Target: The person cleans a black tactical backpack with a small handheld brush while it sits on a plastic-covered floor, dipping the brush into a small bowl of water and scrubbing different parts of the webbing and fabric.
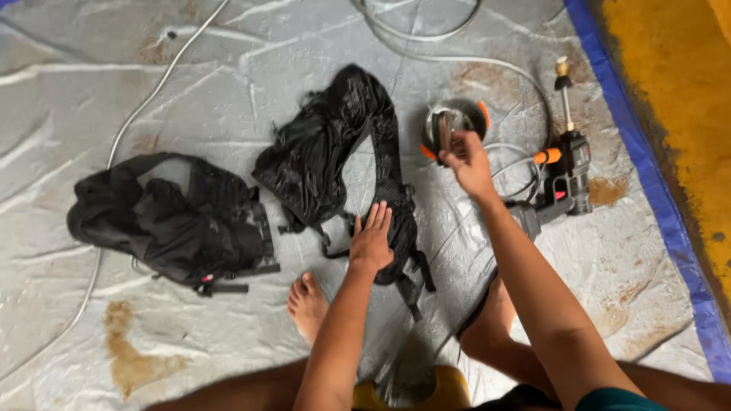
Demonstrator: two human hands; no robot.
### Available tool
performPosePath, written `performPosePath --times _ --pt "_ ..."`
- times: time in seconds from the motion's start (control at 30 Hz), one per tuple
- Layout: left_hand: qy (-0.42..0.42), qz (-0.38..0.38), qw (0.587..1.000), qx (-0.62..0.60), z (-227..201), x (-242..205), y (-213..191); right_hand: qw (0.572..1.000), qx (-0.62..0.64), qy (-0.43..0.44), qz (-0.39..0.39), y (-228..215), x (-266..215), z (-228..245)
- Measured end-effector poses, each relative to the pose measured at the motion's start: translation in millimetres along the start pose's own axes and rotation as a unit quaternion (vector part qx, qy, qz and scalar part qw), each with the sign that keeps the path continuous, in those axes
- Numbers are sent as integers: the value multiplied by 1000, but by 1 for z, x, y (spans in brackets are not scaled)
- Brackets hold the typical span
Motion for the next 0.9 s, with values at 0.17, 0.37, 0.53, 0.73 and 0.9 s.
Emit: performPosePath --times 0.17,0.37,0.53,0.73,0.9 --pt "49 -37 980 187 -17 -12 22 962 -161 -203 84 52 -79 7" --pt "71 -41 990 115 -5 -22 63 864 -369 -343 14 102 -83 -44" --pt "81 -55 994 42 3 -23 45 806 -284 -516 64 106 -98 -4" --pt "82 -50 995 -19 10 -20 49 828 -335 -449 -6 114 -71 -19" --pt "82 -52 994 -42 11 -24 40 861 -421 -286 -16 102 -56 -31"
Point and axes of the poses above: each hand's wrist, its own x-axis towards the middle knuckle, its own y-axis out of the palm, z = x × y, the point moved 3 cm from there along x, towards the middle knuckle, and after that the axes turned 12 degrees about y, right-handed, at the moved point
